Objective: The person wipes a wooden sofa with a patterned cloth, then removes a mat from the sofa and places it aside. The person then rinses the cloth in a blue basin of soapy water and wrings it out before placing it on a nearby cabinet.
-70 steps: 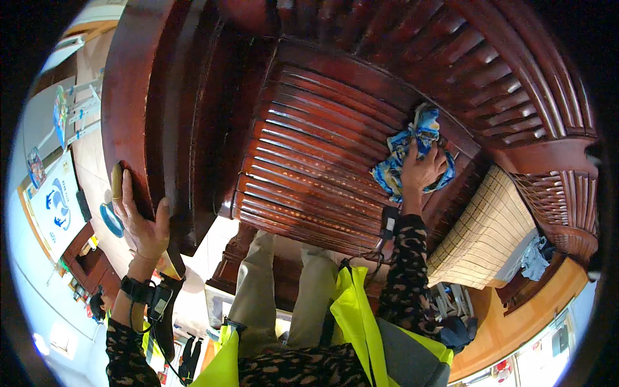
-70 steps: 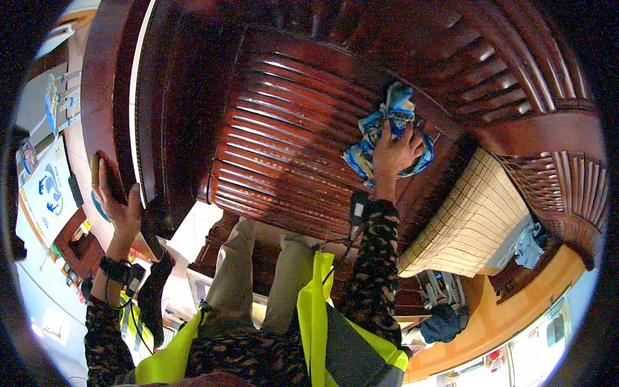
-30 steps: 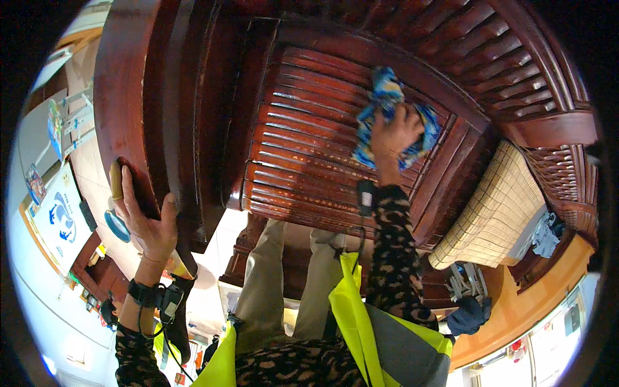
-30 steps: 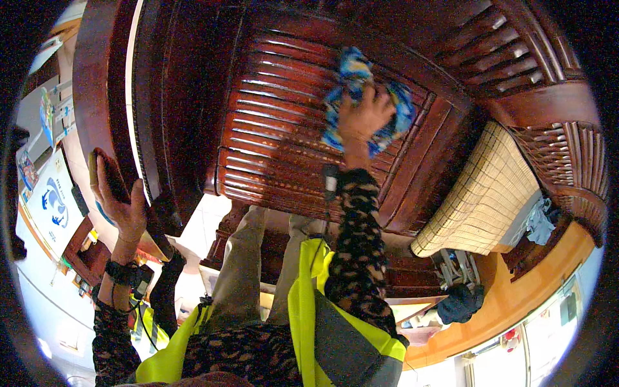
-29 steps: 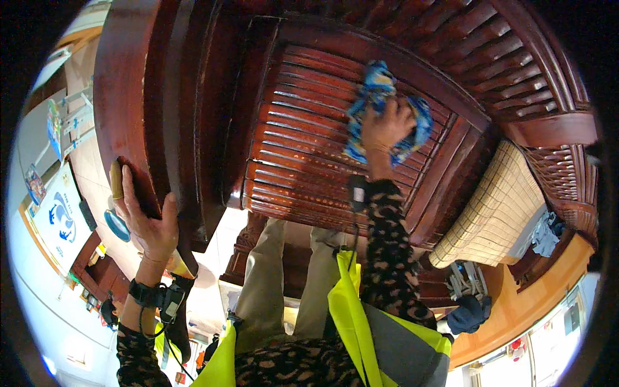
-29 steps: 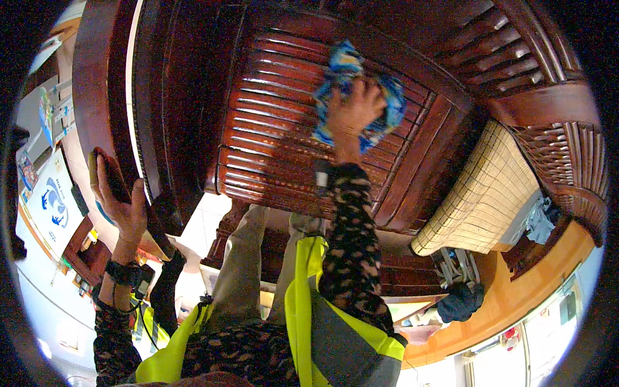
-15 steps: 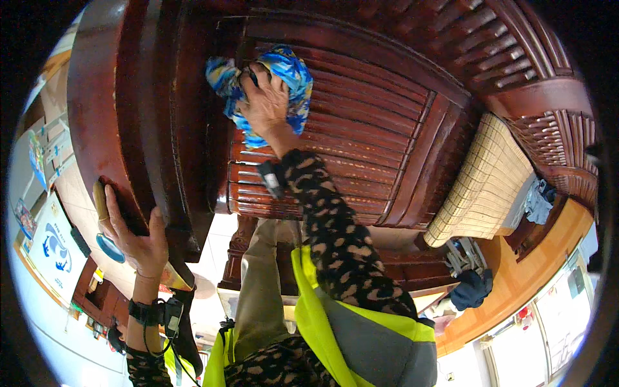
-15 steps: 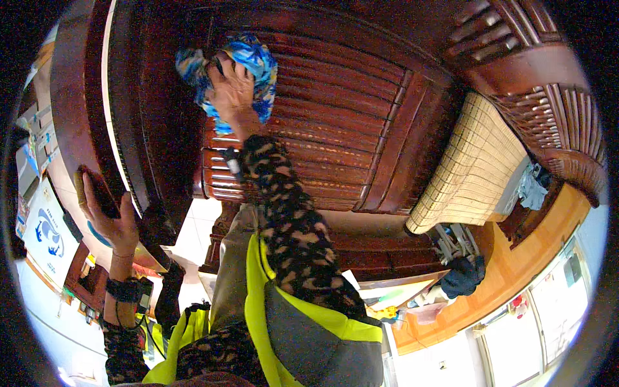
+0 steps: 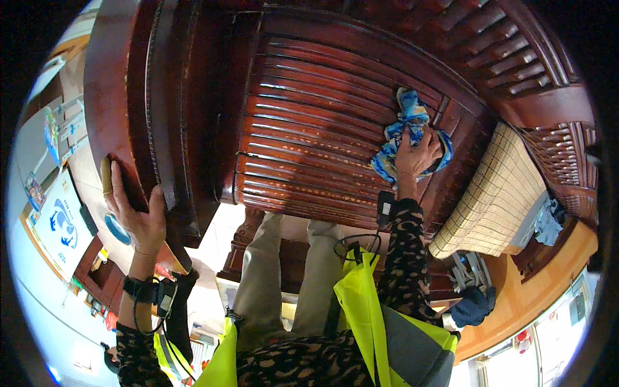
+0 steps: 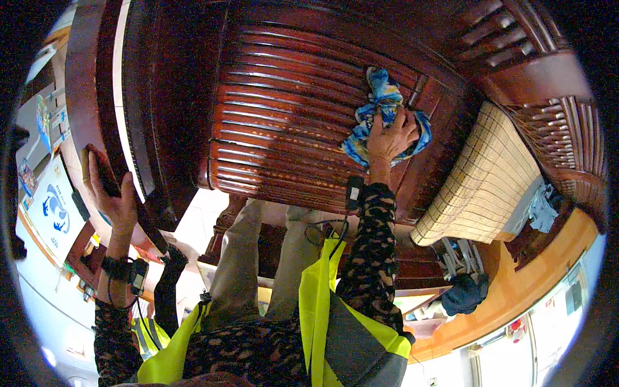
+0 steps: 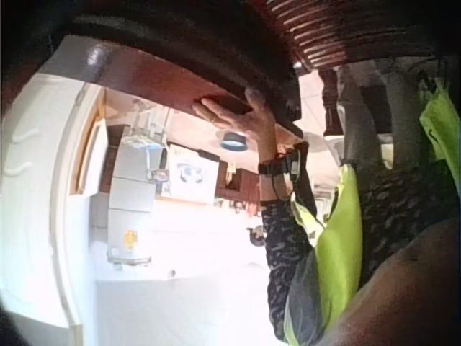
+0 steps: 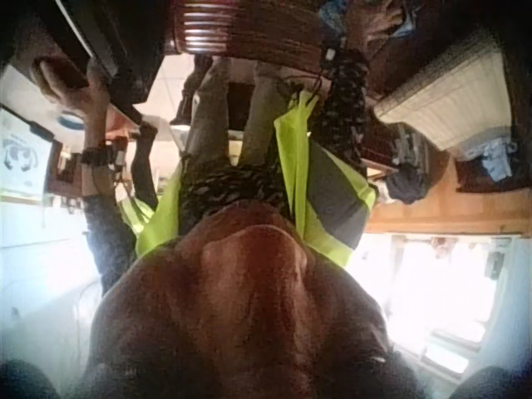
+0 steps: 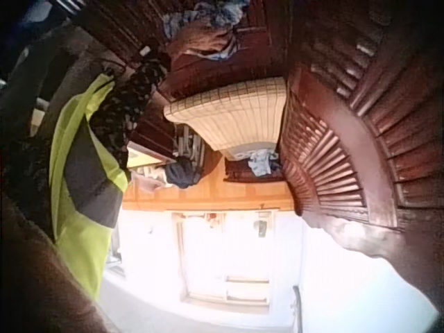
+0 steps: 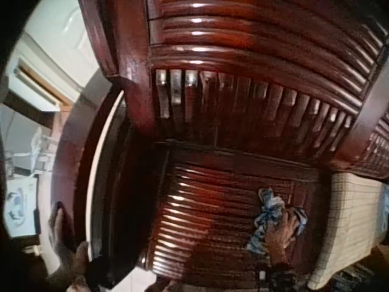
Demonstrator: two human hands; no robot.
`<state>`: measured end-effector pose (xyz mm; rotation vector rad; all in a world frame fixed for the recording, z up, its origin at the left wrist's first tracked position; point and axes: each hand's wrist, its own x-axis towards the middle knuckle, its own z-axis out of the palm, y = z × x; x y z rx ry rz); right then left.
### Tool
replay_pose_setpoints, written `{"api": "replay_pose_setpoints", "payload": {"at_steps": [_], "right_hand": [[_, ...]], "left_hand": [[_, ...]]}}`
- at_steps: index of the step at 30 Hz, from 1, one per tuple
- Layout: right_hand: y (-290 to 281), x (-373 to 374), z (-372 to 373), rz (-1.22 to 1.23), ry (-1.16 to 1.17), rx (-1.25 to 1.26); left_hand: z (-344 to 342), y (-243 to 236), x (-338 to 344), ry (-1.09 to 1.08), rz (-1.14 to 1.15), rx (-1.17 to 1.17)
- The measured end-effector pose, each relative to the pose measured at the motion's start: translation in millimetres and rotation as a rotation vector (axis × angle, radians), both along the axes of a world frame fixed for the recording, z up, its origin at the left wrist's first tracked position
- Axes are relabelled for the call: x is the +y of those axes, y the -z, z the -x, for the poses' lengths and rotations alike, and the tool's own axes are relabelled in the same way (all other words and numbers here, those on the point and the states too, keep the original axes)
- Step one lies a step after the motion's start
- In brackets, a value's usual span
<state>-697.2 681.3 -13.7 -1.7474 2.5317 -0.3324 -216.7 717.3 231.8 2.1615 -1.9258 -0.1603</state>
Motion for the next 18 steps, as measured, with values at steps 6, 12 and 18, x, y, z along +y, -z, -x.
{"api": "replay_pose_setpoints", "payload": {"at_steps": [6,12,18], "right_hand": [[12.5,3.1,-72.0,-0.025,0.248,0.044],[8.6,-5.9,-177.4,0.082,-0.083,-0.083],[2.9,-24.3,-298.2,-0.107,-0.119,-0.220]], "left_hand": [[-2.8,-0.2,2.3,-0.050,-0.035,-0.018],[-6.1,-3.4,0.3,0.000,-0.047,-0.007],[-6.9,-5.0,-1.7,0.011,-0.064,-0.004]]}}
